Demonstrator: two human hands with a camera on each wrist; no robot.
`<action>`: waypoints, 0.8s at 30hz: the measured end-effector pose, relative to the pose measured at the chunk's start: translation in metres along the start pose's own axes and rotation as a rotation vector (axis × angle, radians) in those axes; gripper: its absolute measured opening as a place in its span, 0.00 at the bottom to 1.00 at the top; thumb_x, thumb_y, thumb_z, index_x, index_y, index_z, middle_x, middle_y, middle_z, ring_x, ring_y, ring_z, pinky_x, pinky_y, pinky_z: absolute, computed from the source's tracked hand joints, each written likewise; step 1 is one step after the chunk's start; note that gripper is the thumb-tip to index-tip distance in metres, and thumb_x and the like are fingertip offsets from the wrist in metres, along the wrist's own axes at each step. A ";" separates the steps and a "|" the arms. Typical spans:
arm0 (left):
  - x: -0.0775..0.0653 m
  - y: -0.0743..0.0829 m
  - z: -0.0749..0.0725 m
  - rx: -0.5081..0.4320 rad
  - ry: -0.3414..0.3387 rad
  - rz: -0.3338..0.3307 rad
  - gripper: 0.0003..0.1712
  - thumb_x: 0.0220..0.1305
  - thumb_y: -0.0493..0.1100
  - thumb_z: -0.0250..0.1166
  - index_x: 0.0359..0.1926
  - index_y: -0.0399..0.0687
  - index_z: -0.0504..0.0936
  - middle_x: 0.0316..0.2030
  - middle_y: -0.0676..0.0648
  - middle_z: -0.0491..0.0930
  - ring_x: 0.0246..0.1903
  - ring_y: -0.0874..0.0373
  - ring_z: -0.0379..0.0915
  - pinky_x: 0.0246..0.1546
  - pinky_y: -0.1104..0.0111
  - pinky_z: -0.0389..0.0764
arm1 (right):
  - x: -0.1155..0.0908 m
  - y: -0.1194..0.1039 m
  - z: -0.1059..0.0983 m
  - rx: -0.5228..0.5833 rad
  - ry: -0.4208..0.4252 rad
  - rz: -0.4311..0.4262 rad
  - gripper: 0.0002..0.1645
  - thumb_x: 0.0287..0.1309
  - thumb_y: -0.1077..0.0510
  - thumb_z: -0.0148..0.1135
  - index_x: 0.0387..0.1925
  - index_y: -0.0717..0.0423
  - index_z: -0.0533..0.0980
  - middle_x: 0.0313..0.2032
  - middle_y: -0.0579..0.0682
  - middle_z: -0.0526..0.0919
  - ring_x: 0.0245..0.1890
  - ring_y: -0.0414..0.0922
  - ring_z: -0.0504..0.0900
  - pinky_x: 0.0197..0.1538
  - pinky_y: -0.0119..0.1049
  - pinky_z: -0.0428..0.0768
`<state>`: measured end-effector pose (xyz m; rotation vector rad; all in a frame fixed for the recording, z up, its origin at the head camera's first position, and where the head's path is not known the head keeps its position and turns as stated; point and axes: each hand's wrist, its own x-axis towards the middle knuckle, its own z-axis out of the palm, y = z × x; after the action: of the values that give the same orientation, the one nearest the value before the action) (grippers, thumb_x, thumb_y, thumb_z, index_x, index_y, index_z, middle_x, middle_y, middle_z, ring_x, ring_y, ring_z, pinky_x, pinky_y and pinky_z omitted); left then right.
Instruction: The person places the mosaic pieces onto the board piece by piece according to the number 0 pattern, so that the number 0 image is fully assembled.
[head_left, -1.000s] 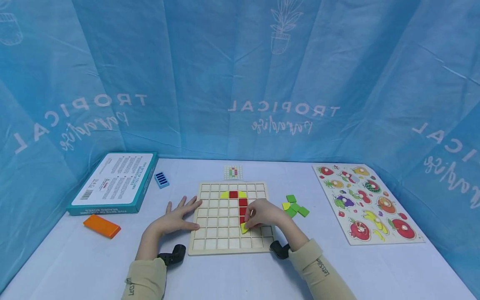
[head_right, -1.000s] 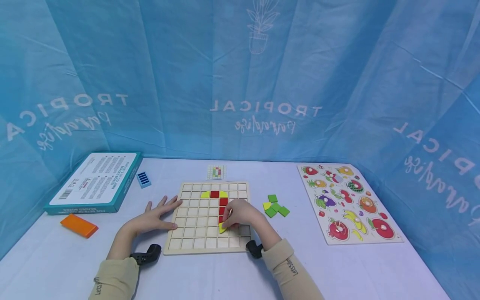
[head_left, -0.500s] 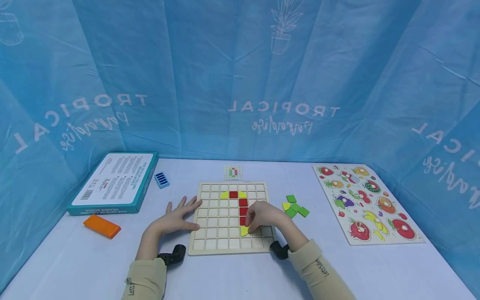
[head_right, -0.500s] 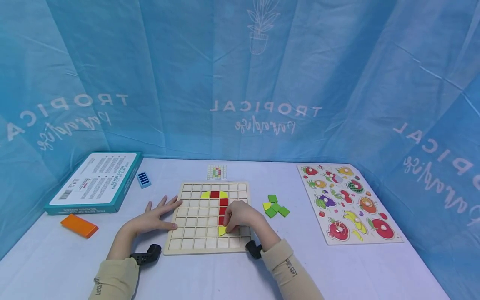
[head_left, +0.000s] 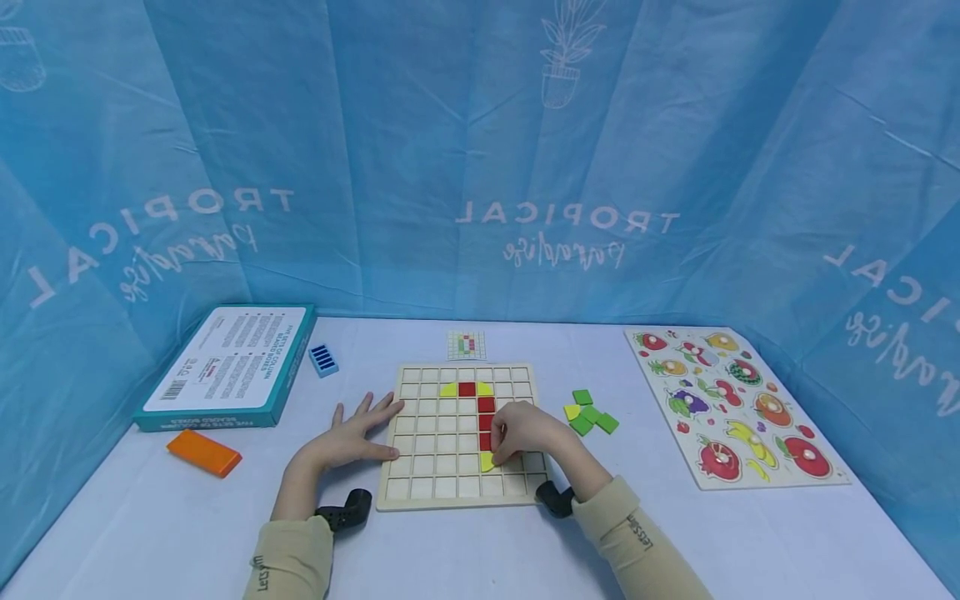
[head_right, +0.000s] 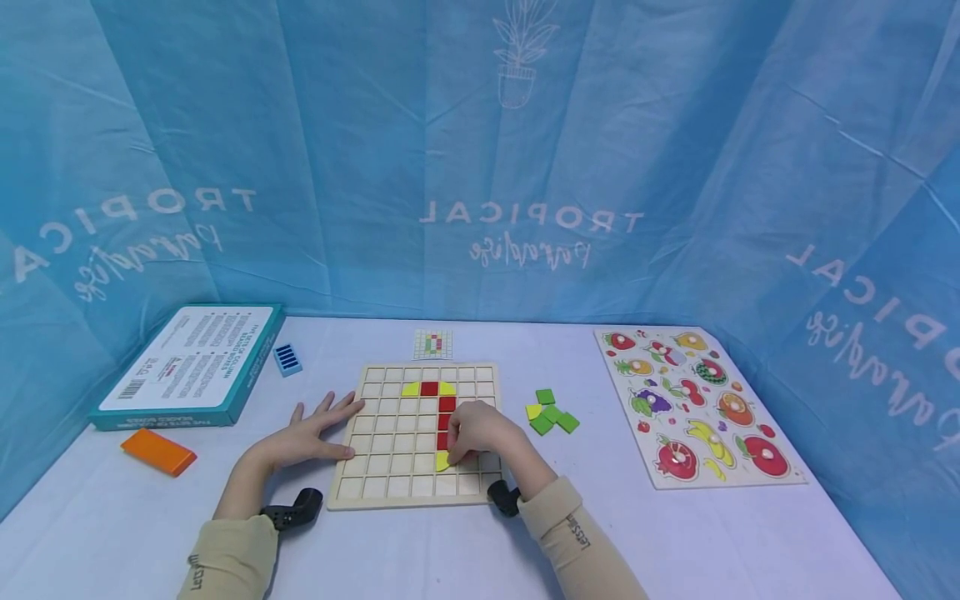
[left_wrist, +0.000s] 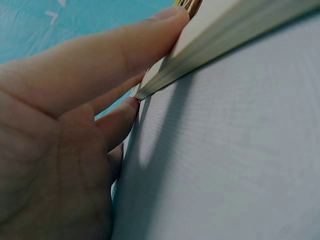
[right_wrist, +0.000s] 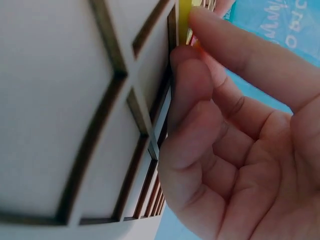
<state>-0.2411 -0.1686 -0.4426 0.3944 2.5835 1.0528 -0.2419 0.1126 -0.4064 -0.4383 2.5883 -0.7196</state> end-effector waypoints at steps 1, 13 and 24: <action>0.000 0.000 0.000 -0.003 0.000 0.000 0.53 0.45 0.54 0.69 0.69 0.43 0.56 0.71 0.38 0.43 0.69 0.39 0.23 0.61 0.44 0.15 | 0.000 0.001 0.000 0.004 -0.004 -0.001 0.11 0.41 0.62 0.72 0.16 0.52 0.75 0.18 0.45 0.76 0.19 0.40 0.72 0.25 0.30 0.71; 0.000 0.000 0.001 -0.022 0.000 0.013 0.53 0.44 0.56 0.69 0.69 0.44 0.56 0.71 0.38 0.43 0.69 0.39 0.22 0.61 0.44 0.13 | 0.000 0.019 -0.015 0.204 0.002 -0.082 0.07 0.45 0.62 0.69 0.24 0.54 0.77 0.22 0.47 0.79 0.23 0.44 0.76 0.28 0.35 0.78; -0.003 -0.002 0.000 -0.060 0.005 0.041 0.55 0.41 0.61 0.68 0.69 0.46 0.57 0.71 0.38 0.43 0.69 0.40 0.21 0.59 0.45 0.10 | -0.005 0.037 -0.038 0.348 0.055 -0.175 0.10 0.50 0.61 0.66 0.35 0.61 0.77 0.31 0.48 0.80 0.32 0.44 0.77 0.38 0.35 0.76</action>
<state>-0.2385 -0.1709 -0.4432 0.4315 2.5514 1.1442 -0.2621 0.1608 -0.3948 -0.5426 2.4239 -1.2314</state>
